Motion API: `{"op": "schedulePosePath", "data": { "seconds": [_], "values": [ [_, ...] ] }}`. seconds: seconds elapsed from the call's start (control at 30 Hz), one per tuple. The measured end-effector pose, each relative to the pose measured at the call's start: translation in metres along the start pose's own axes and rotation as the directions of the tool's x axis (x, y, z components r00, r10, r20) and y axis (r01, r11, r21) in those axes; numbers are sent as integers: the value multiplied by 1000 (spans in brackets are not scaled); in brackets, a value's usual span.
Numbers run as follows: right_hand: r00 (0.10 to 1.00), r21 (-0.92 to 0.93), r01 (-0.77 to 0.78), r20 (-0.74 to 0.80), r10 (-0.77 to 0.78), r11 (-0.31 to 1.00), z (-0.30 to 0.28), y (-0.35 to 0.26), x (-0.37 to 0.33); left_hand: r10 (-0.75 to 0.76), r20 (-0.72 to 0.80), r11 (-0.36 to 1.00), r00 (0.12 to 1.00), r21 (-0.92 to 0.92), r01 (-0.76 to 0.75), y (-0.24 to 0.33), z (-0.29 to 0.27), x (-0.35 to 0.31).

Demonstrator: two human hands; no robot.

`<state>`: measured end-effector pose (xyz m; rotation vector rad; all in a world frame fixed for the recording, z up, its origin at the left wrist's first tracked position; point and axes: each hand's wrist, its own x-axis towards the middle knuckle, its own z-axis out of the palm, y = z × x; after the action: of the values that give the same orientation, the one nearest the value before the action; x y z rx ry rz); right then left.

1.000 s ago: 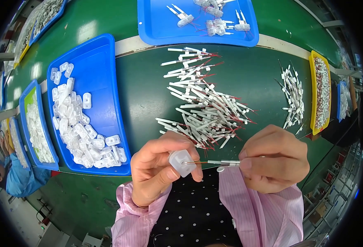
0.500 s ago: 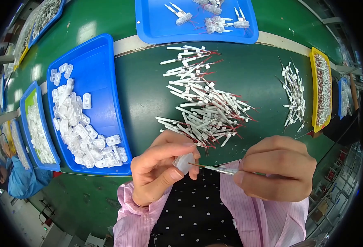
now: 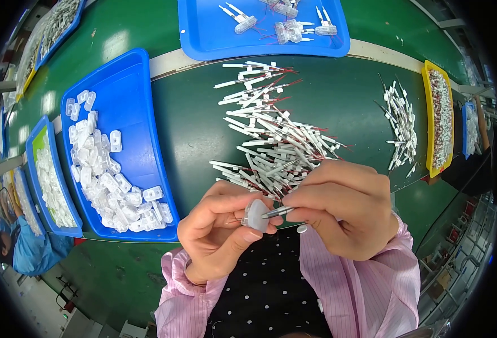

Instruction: The person assembles small white plastic housings with wires and connectors by hand on a factory workbench.

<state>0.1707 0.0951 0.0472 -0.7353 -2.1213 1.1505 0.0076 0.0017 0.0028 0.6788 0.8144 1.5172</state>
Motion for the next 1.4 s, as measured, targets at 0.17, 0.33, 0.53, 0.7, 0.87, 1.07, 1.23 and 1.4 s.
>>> {"op": "schedulePosePath", "data": {
  "seconds": [0.17,0.33,0.53,0.7,0.87,1.07,1.23,1.4],
  "values": [
    [998,17,57,1,-57,998,3,3,2,6,-7,999,1000,50,-6,-3,-5,-1],
    [998,39,45,52,-47,998,6,4,4,-14,57,998,998,54,10,-5,-9,2],
    [979,-204,113,-146,-144,973,31,9,-12,182,-43,916,982,370,-154,-10,-5,-1],
    [981,-227,125,-116,-154,966,31,9,-18,188,23,876,982,447,-179,-11,-7,-1],
    [994,-135,64,-77,-75,989,28,9,-27,124,88,889,988,432,-150,-7,-18,-1],
    [981,-302,-103,-191,46,948,10,63,-1,205,-246,906,947,414,-88,-3,-31,12],
    [969,-734,-56,125,215,677,29,83,22,240,-266,907,934,403,-118,0,-33,12],
    [963,-702,-98,112,246,705,19,78,36,86,-275,988,957,150,-46,0,-27,12]
  ]
}}
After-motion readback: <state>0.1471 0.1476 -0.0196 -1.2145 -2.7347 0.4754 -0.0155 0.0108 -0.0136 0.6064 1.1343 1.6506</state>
